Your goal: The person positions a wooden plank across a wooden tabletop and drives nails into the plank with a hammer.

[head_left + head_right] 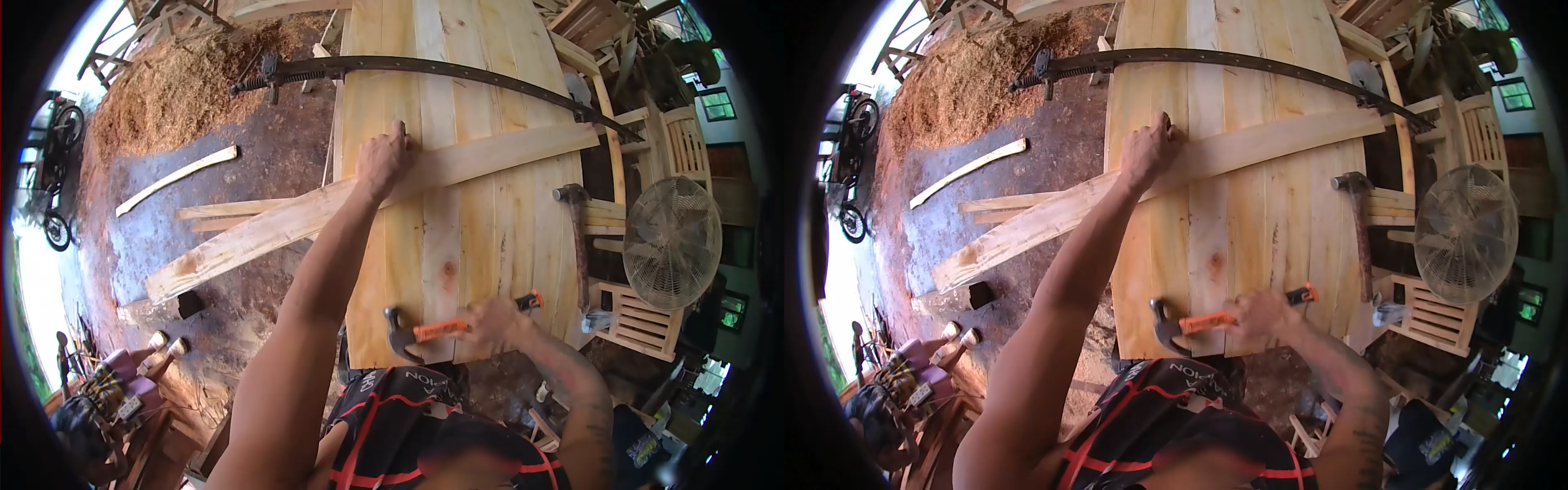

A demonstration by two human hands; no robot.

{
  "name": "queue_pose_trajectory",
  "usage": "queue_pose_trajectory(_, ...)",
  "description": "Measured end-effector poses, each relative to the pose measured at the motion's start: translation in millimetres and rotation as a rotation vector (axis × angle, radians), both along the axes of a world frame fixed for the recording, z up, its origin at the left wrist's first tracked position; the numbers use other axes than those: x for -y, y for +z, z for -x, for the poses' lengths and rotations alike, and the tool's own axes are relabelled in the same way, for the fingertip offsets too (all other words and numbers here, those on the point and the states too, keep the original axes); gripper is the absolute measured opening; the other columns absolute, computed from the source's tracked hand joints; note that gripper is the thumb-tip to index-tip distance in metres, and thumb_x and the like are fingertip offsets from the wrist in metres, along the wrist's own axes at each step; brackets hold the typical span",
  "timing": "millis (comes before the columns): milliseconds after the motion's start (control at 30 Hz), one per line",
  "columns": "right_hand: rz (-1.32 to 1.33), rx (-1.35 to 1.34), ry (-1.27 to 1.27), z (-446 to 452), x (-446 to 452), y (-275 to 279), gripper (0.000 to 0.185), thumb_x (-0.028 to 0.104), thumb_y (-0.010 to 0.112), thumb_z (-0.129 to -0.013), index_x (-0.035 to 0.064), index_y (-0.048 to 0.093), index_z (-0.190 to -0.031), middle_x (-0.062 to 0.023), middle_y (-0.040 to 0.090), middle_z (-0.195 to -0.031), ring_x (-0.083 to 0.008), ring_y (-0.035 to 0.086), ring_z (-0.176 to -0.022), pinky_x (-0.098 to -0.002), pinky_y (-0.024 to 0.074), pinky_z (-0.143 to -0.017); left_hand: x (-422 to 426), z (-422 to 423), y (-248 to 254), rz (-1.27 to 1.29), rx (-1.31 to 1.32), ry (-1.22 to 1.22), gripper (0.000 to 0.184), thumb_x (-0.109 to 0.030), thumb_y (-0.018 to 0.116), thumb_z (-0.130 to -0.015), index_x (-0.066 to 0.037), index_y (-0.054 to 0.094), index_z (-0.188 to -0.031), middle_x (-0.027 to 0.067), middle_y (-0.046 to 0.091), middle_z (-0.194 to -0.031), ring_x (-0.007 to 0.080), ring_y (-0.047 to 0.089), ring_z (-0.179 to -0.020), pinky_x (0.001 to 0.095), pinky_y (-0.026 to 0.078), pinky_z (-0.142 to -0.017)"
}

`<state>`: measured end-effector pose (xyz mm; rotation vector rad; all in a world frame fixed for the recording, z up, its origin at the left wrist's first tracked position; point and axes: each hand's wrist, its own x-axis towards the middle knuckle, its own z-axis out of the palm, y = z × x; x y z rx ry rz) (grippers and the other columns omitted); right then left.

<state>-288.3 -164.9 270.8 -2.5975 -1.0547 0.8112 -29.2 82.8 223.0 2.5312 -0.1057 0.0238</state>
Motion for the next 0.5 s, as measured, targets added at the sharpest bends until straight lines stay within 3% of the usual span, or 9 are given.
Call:
queue_pose_trajectory(100, 0.005, 0.096, -0.171, -46, 1, 14, 0.051, 0.059, 0.061, -0.087, 0.0084, 0.066, -0.084, -0.0179, 0.065, -0.064, -0.0356, 0.068, -0.062, -0.0454, 0.0537, -0.052, 3, 4, 4, 0.025, -0.03, 0.007, 0.026, -0.03, 0.05, -0.092, -0.004, 0.053, -0.099, 0.0263, 0.066, -0.074, 0.045, 0.065, -0.069, 0.0557, 0.051, -0.065)
queue_pose_trajectory(167, -0.075, 0.103, -0.54, -70, -2, 24, 0.047, 0.05, 0.065, -0.089, 0.0043, 0.063, -0.082, -0.0158, 0.061, -0.06, -0.0298, 0.067, -0.058, -0.0407, 0.0508, -0.052, -1, 3, 2, 0.006, -0.007, -0.029, 0.026, -0.029, 0.049, -0.093, -0.004, 0.053, -0.099, 0.0263, 0.066, -0.073, 0.0449, 0.065, -0.068, 0.0552, 0.051, -0.065)
queue_pose_trajectory(200, -0.082, 0.108, -0.533, -74, -5, 33, 0.047, 0.05, 0.065, -0.089, 0.0043, 0.063, -0.082, -0.0158, 0.061, -0.06, -0.0298, 0.067, -0.058, -0.0407, 0.0508, -0.052, -3, 1, 2, 0.001, 0.0, -0.022, 0.026, -0.029, 0.049, -0.093, -0.004, 0.053, -0.099, 0.0263, 0.066, -0.073, 0.0449, 0.065, -0.068, 0.0552, 0.051, -0.065)
queue_pose_trajectory(267, -0.329, -0.153, -0.898, -67, -7, 51, 0.044, 0.042, 0.067, -0.091, 0.0008, 0.058, -0.079, -0.0124, 0.053, -0.057, -0.0218, 0.061, -0.055, -0.0369, 0.0459, -0.051, -1, 3, 3, -0.012, 0.014, -0.014, 0.026, -0.028, 0.049, -0.093, -0.004, 0.053, -0.099, 0.0256, 0.066, -0.073, 0.0442, 0.066, -0.069, 0.0545, 0.051, -0.066)
queue_pose_trajectory(300, -0.41, -0.119, -0.886, -58, 5, 48, 0.043, 0.041, 0.064, -0.094, 0.0025, 0.056, -0.077, -0.0055, 0.05, -0.057, -0.0151, 0.055, -0.053, -0.0329, 0.0435, -0.049, 0, 0, 4, -0.009, 0.015, -0.01, 0.026, -0.028, 0.049, -0.093, -0.004, 0.053, -0.099, 0.0256, 0.066, -0.073, 0.0442, 0.066, -0.069, 0.0545, 0.051, -0.066)
queue_pose_trajectory(333, -0.402, -0.123, -0.872, -49, 4, 58, 0.043, 0.041, 0.064, -0.094, 0.0025, 0.056, -0.077, -0.0055, 0.05, -0.057, -0.0151, 0.055, -0.053, -0.0329, 0.0435, -0.049, -1, -1, 5, 0.018, -0.001, -0.03, 0.025, -0.028, 0.049, -0.093, -0.004, 0.053, -0.099, 0.0252, 0.066, -0.074, 0.044, 0.066, -0.069, 0.0543, 0.051, -0.066)
queue_pose_trajectory(400, -0.857, -0.451, -1.058, -25, -2, 100, 0.054, 0.054, 0.059, -0.094, 0.0015, 0.058, -0.081, -0.0026, 0.054, -0.06, -0.0133, 0.056, -0.054, -0.0266, 0.0424, -0.049, -3, 6, 2, 0.052, -0.044, -0.033, 0.025, -0.028, 0.05, -0.093, -0.004, 0.053, -0.1, 0.0248, 0.067, -0.074, 0.0437, 0.066, -0.069, 0.0542, 0.051, -0.066)
queue_pose_trajectory(500, -1.175, 0.006, -1.038, -4, -36, 141, 0.059, 0.058, 0.058, -0.094, -0.0008, 0.057, -0.097, -0.0031, 0.051, -0.064, -0.0117, 0.054, -0.055, -0.026, 0.0435, -0.049, -4, 4, 3, 0.032, -0.012, -0.034, 0.026, -0.027, 0.05, -0.092, -0.003, 0.054, -0.101, 0.0246, 0.067, -0.076, 0.0429, 0.066, -0.071, 0.0532, 0.051, -0.067)
